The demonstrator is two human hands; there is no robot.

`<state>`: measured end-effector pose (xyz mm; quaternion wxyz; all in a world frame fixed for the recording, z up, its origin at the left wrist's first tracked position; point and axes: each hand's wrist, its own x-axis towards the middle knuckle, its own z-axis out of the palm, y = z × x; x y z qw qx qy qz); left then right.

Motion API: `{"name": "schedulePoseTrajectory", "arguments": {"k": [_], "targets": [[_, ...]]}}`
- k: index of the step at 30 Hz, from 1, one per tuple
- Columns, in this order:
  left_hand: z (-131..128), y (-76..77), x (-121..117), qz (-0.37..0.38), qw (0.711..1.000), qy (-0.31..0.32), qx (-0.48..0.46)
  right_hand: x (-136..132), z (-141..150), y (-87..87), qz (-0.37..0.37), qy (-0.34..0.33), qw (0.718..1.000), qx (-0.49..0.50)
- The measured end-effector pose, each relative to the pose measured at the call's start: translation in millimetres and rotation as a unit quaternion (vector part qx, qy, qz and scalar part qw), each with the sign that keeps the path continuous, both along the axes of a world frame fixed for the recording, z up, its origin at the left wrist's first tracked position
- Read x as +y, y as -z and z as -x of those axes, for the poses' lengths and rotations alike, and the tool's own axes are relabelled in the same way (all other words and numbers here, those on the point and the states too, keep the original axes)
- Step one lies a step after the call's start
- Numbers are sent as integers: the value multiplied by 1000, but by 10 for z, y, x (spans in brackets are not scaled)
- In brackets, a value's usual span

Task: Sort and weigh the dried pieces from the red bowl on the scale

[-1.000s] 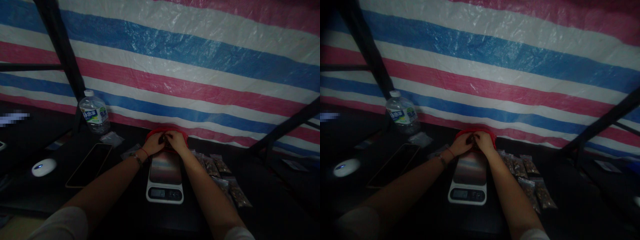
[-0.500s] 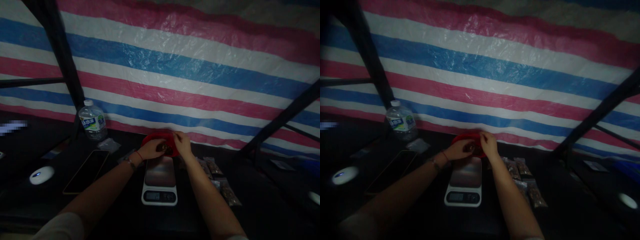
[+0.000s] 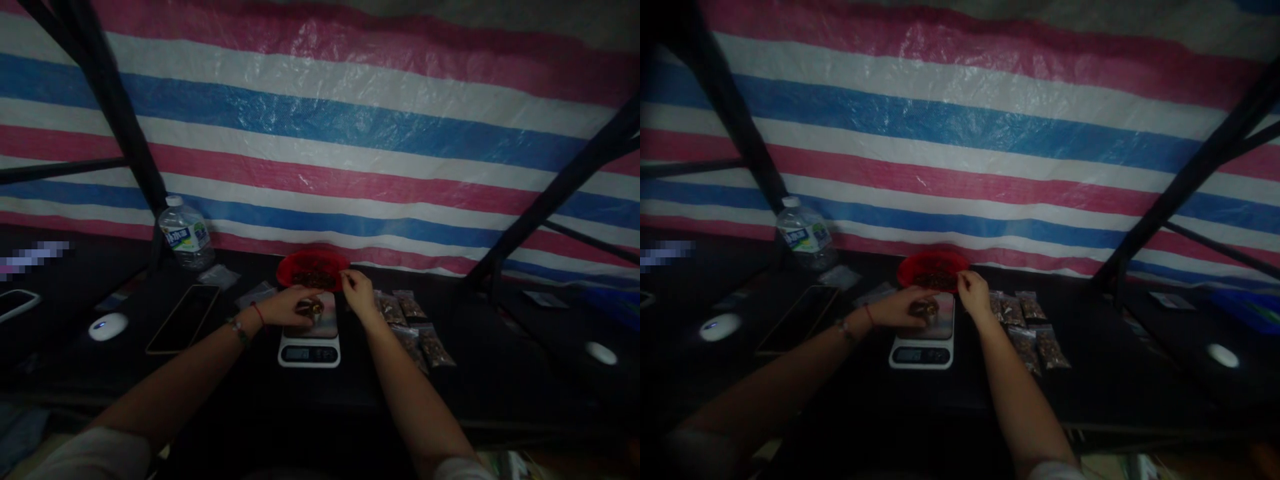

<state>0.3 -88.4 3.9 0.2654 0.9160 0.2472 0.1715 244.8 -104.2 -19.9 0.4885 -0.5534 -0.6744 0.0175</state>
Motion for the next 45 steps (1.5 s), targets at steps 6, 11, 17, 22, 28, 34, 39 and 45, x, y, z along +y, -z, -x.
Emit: {"name": "schedulePoseTrajectory", "arguments": {"k": [6, 11, 17, 22, 28, 34, 39, 45], "targets": [[585, -74, 206, -23, 988, -150, -23, -7, 17, 80, 7, -16, 1000, -21], [777, 182, 317, -44, 964, -217, 148, 14, 13, 115, 8, -26, 999, -22], [678, 406, 284, -82, 958, -219, 165, 28, -12, 141, 1, -16, 1000, -13], [684, 285, 218, -101, 962, -237, 90, 5, -21, 121, 1, -26, 1000, -3], [472, -73, 57, -196, 956, -216, -26, -47, 117, -108, -48, -56, 996, 54], [74, -267, -54, -281, 947, -139, -68, -76, 425, -373, 19, -241, 970, 30], [-88, -278, -73, -322, 940, -90, -70, -34, 487, -395, 82, -249, 965, -15], [-117, -193, 23, -327, 937, -80, -90, -4, 527, -389, 72, -217, 972, -44]]}}
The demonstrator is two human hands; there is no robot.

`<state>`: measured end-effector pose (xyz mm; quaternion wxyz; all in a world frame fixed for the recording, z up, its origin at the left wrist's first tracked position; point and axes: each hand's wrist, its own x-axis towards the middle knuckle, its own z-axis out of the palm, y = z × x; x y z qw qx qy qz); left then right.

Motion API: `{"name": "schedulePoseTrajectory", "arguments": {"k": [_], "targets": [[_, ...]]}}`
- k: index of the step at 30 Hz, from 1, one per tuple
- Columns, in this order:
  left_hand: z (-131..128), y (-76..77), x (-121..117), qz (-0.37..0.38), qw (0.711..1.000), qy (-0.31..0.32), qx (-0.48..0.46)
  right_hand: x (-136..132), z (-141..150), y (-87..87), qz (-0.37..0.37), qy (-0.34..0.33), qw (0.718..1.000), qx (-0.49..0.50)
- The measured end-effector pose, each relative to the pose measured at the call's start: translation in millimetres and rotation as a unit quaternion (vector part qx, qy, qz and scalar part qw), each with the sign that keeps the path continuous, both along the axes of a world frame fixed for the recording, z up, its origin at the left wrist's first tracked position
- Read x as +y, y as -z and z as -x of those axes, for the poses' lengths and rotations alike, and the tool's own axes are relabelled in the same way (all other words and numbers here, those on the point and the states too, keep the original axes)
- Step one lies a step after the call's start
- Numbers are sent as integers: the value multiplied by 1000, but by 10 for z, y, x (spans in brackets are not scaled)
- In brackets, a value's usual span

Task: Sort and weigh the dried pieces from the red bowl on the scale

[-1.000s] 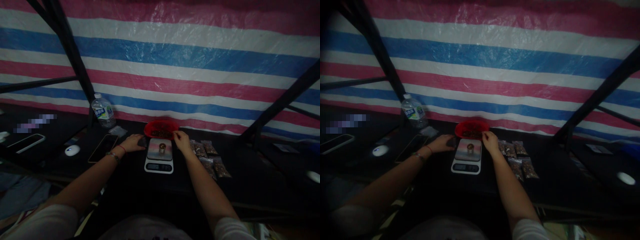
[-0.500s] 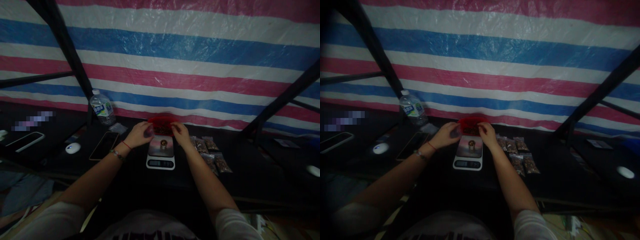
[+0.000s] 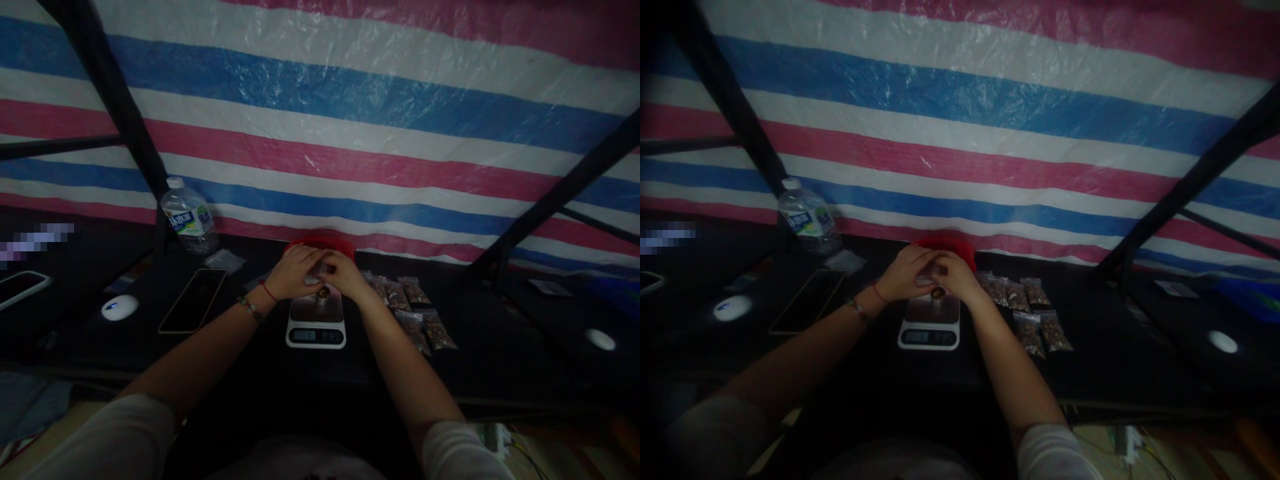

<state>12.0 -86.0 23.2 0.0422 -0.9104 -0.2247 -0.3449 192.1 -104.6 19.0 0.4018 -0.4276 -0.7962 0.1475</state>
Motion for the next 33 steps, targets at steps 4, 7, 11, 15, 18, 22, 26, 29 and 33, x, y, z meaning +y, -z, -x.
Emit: {"name": "schedulePoseTrajectory", "arguments": {"k": [4, 7, 11, 15, 18, 22, 26, 29, 33], "targets": [[28, 59, 82, 23, 1000, -2, -7, -5, 32, -14, 3, -3, 1000, 3], [88, 102, 141, 31, 999, -23, -32, -10, -92, 3, -17, 18, 998, 58], [200, 224, 214, 54, 995, -62, -63, -79, -374, 120, 38, -9, 996, 81], [271, 368, 260, 92, 992, -65, -62, -203, -444, 259, 114, -75, 991, -13], [292, 433, 271, 119, 989, -61, -58, -253, -359, 302, 114, -82, 988, -63], [292, 469, 267, 154, 985, -48, -57, -247, -291, 339, 118, -86, 987, -61], [261, 472, 237, 169, 983, -35, -67, -223, -291, 410, 183, -58, 979, 67], [227, 457, 186, 175, 982, -21, -73, -197, -267, 421, 161, -37, 976, 140], [184, 431, 116, 178, 981, -2, -79, -147, -199, 407, 96, -2, 986, 140]]}}
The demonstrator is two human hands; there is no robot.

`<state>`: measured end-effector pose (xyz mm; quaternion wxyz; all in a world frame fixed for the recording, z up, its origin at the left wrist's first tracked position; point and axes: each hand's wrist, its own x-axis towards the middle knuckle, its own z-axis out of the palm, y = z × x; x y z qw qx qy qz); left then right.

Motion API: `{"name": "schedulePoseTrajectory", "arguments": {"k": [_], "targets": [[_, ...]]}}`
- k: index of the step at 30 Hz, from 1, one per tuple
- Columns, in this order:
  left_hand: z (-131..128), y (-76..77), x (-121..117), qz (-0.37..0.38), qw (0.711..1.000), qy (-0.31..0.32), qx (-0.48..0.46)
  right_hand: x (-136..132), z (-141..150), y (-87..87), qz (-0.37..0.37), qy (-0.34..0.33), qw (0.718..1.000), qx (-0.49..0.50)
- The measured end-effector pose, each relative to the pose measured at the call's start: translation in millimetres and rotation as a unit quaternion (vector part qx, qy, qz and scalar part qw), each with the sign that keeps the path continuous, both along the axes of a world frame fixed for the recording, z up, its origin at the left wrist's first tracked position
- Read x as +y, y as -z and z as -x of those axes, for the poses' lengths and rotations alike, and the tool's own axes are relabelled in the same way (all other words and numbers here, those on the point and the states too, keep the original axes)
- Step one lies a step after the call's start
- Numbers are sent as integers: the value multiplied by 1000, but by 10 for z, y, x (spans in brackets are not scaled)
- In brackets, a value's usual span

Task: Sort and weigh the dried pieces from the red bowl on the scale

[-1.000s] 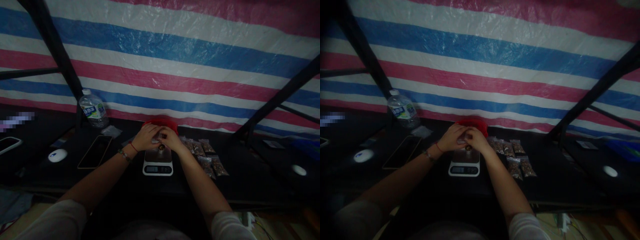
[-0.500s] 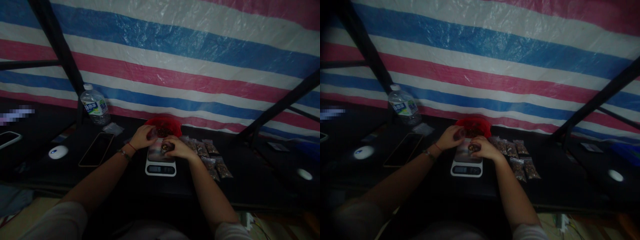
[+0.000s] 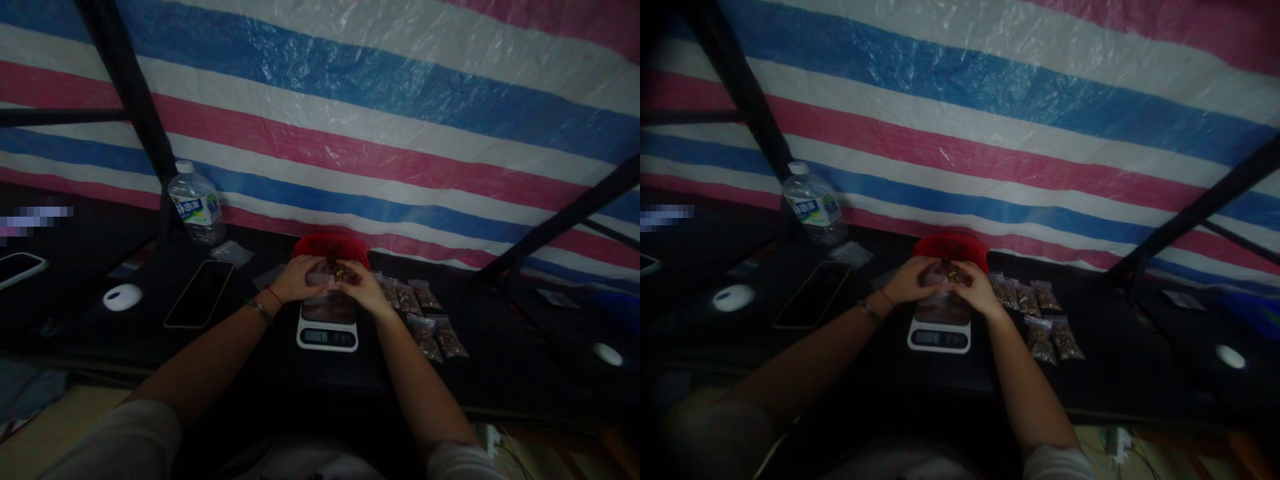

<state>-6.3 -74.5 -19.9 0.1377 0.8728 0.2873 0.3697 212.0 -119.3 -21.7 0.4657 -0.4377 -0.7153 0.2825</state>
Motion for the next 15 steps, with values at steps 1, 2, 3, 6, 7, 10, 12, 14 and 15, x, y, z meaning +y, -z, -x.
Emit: {"name": "schedulePoseTrajectory", "arguments": {"k": [1, 2, 3, 6, 7, 10, 12, 14, 15], "targets": [[-9, -5, -13, 1, 1000, 3, -3, 14, 18, 10, 1, 11, 1000, 8], [-16, -8, -24, 3, 1000, 4, -5, 28, 35, 28, 6, 22, 1000, 22], [-23, -10, -32, 5, 1000, 4, -8, 41, 49, 51, 11, 32, 999, 37], [-39, -5, -51, 14, 1000, -3, -17, 67, 79, 114, 17, 48, 997, 63], [-43, 0, -55, 16, 1000, -5, -21, 69, 84, 122, 13, 47, 997, 63], [-56, 24, -64, 22, 999, -9, -32, 57, 93, 86, -22, 34, 998, 42], [-66, 41, -69, 31, 999, -11, -38, 35, 104, 25, -53, 37, 998, 7], [-79, 53, -72, 44, 998, -9, -46, 8, 123, -38, -64, 46, 997, -26], [-86, 57, -73, 48, 998, -6, -51, -5, 136, -63, -63, 49, 996, -34]]}}
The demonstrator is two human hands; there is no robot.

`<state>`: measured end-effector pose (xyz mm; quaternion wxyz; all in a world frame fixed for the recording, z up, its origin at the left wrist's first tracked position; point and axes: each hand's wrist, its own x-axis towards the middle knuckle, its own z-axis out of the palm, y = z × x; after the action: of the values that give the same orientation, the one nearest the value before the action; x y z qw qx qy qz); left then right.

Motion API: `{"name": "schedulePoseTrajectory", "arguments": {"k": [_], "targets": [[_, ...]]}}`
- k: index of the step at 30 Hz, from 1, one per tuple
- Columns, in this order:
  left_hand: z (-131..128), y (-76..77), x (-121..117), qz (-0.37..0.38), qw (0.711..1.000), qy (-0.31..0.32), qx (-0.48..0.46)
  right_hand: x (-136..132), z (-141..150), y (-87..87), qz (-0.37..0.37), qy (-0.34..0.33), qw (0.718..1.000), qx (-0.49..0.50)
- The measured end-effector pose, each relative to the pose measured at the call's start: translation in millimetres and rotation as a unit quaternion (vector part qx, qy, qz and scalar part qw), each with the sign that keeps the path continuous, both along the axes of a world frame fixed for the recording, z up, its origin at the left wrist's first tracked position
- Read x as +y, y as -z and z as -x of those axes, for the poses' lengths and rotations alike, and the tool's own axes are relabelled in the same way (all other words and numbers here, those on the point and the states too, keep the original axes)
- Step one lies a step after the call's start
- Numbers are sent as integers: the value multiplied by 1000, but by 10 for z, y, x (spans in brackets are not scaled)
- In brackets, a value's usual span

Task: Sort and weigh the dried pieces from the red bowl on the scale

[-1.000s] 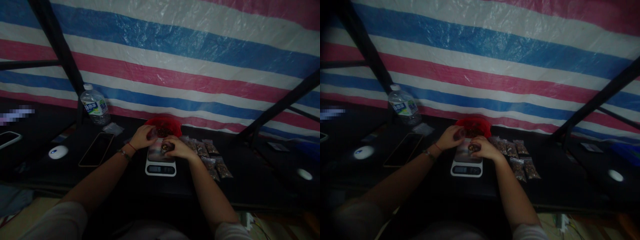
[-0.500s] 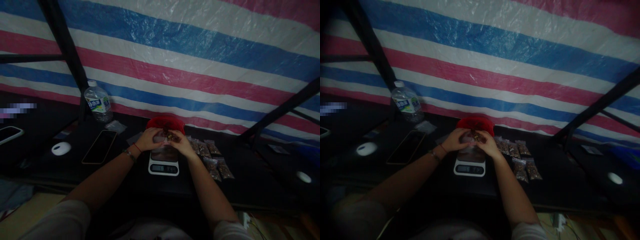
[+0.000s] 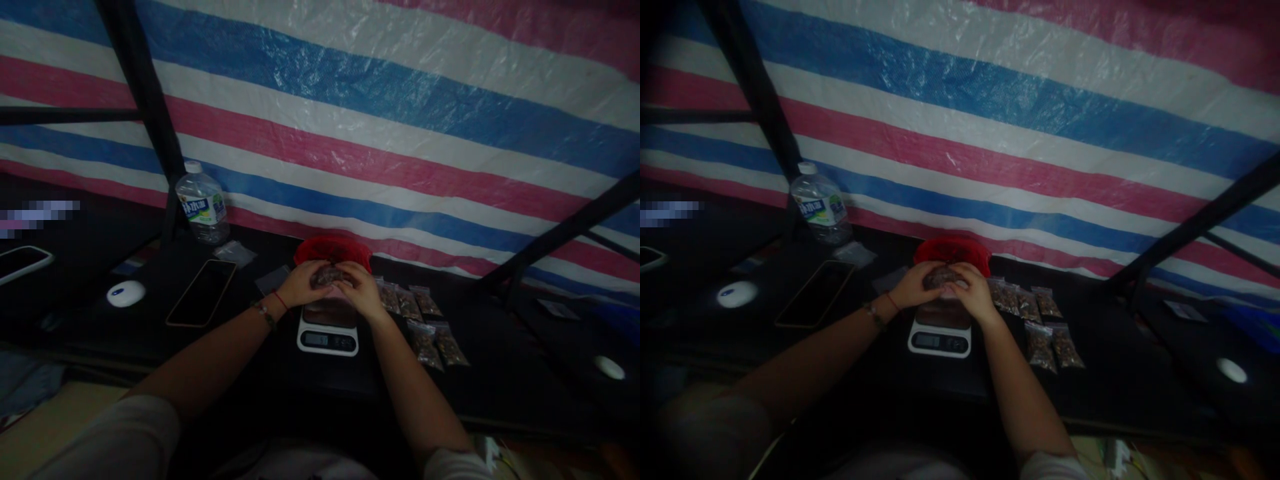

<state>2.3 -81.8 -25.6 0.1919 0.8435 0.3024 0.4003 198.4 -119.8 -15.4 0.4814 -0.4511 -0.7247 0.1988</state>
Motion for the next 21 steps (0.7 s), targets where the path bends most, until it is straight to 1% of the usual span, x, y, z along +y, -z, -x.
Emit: {"name": "schedulePoseTrajectory", "arguments": {"k": [2, 5, 10, 12, 14, 17, 21], "targets": [[-17, 9, 0, 2, 1000, 10, -9, -19, 27, -26, 3, 2, 1000, -2], [-39, 23, 3, -2, 1000, 20, -6, -27, 57, -10, 1, -3, 1000, 16], [-24, 28, 1, 2, 1000, 8, -5, -21, 36, 25, 22, -22, 998, 55], [10, 19, 9, 3, 1000, 1, -13, -25, 6, 5, 31, -23, 998, 42], [62, 1, 35, -1, 1000, 0, -12, -31, -27, -20, 32, -12, 999, -1], [176, -58, 105, -17, 1000, -1, 20, -33, -71, -23, 32, 0, 998, -52], [363, -171, 213, -19, 992, -26, 123, -36, -120, 28, 67, -30, 997, -34]]}}
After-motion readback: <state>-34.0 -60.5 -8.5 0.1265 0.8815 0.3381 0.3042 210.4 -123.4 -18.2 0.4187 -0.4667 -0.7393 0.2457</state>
